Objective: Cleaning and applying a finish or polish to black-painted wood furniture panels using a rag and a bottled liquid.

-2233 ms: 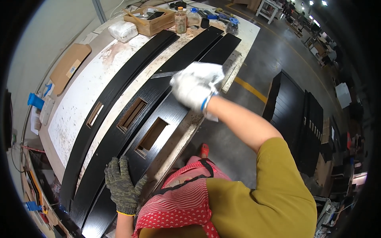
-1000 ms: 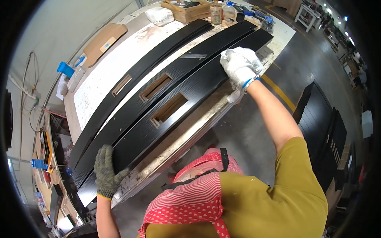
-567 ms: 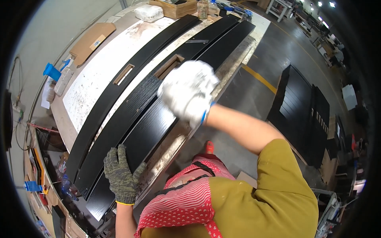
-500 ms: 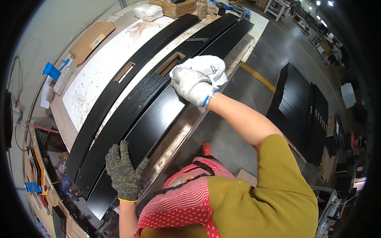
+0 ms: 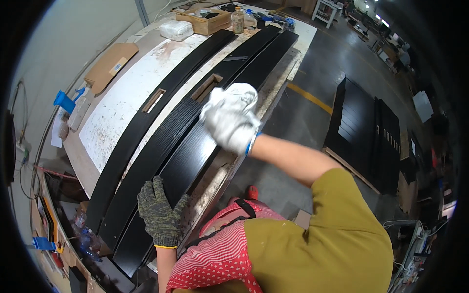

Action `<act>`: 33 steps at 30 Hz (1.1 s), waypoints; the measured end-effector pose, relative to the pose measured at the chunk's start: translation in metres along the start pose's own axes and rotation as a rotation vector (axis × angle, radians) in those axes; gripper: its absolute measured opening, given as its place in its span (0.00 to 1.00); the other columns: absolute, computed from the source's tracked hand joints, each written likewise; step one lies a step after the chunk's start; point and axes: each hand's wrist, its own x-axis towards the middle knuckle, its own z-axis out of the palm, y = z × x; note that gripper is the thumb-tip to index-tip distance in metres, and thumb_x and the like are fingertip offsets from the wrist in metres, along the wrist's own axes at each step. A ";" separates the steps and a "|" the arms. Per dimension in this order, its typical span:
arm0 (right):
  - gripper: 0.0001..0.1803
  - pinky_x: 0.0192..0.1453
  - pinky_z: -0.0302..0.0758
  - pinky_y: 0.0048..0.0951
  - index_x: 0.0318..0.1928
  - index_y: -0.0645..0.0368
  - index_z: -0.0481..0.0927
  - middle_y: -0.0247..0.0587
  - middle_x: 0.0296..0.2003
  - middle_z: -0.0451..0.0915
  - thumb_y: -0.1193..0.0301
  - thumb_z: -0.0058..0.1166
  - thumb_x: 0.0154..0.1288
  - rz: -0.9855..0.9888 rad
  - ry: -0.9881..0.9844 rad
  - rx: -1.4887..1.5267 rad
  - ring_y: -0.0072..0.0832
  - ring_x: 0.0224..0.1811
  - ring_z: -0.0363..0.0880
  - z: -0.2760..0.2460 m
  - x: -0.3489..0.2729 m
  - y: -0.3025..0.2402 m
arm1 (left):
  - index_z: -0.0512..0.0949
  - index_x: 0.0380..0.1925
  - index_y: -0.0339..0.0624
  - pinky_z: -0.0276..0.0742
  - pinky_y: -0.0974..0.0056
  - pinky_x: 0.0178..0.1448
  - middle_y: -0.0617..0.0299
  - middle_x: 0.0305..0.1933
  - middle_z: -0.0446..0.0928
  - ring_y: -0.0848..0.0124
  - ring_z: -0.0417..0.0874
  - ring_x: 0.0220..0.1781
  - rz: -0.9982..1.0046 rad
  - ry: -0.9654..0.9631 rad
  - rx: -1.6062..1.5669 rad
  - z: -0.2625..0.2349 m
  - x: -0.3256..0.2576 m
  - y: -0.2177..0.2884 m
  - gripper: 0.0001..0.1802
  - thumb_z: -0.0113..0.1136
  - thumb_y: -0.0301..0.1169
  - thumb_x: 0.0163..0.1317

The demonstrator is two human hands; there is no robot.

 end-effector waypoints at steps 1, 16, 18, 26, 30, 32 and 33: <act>0.09 0.39 0.81 0.41 0.29 0.58 0.79 0.48 0.25 0.78 0.71 0.47 0.62 -0.296 0.174 -0.638 0.40 0.28 0.81 0.039 -0.015 -0.002 | 0.63 0.72 0.42 0.49 0.42 0.79 0.41 0.71 0.64 0.43 0.62 0.74 0.026 0.008 -0.033 -0.003 0.003 0.005 0.49 0.63 0.61 0.58; 0.11 0.48 0.78 0.43 0.37 0.65 0.78 0.49 0.33 0.77 0.70 0.50 0.58 -0.112 -0.160 -0.359 0.42 0.39 0.80 0.028 -0.034 -0.094 | 0.62 0.73 0.43 0.48 0.43 0.80 0.40 0.72 0.63 0.45 0.62 0.75 0.020 -0.014 -0.017 0.001 -0.003 -0.008 0.49 0.63 0.60 0.58; 0.15 0.51 0.78 0.52 0.34 0.67 0.78 0.52 0.32 0.79 0.65 0.51 0.55 -0.458 0.251 0.213 0.45 0.39 0.81 0.044 -0.049 -0.122 | 0.60 0.73 0.42 0.47 0.43 0.80 0.41 0.73 0.62 0.45 0.60 0.76 0.058 -0.102 -0.054 -0.010 0.002 -0.009 0.52 0.65 0.59 0.56; 0.11 0.36 0.80 0.29 0.40 0.62 0.76 0.37 0.26 0.76 0.67 0.51 0.64 -0.315 0.094 -0.102 0.30 0.31 0.77 0.032 0.002 0.016 | 0.59 0.74 0.40 0.47 0.44 0.81 0.44 0.74 0.62 0.47 0.59 0.77 -0.027 0.033 0.015 -0.028 -0.085 -0.104 0.58 0.71 0.59 0.48; 0.16 0.45 0.77 0.28 0.47 0.58 0.74 0.37 0.35 0.76 0.58 0.47 0.70 -0.453 -0.053 -0.038 0.26 0.35 0.76 0.080 -0.029 -0.191 | 0.59 0.74 0.41 0.46 0.42 0.81 0.43 0.71 0.64 0.45 0.60 0.75 -0.094 0.035 0.076 -0.017 -0.087 -0.105 0.60 0.72 0.61 0.45; 0.19 0.49 0.76 0.27 0.51 0.56 0.73 0.37 0.40 0.75 0.54 0.45 0.74 -0.319 0.201 0.466 0.24 0.37 0.76 0.095 -0.018 -0.235 | 0.60 0.74 0.41 0.46 0.42 0.81 0.43 0.72 0.64 0.45 0.61 0.75 -0.047 -0.032 0.049 -0.015 -0.087 -0.115 0.59 0.71 0.61 0.46; 0.14 0.41 0.74 0.26 0.45 0.55 0.74 0.35 0.35 0.74 0.59 0.46 0.71 -0.486 -0.008 0.254 0.24 0.31 0.74 0.083 -0.034 -0.211 | 0.60 0.74 0.41 0.47 0.42 0.81 0.44 0.72 0.64 0.45 0.61 0.75 -0.021 -0.002 0.035 -0.017 -0.088 -0.113 0.58 0.70 0.61 0.47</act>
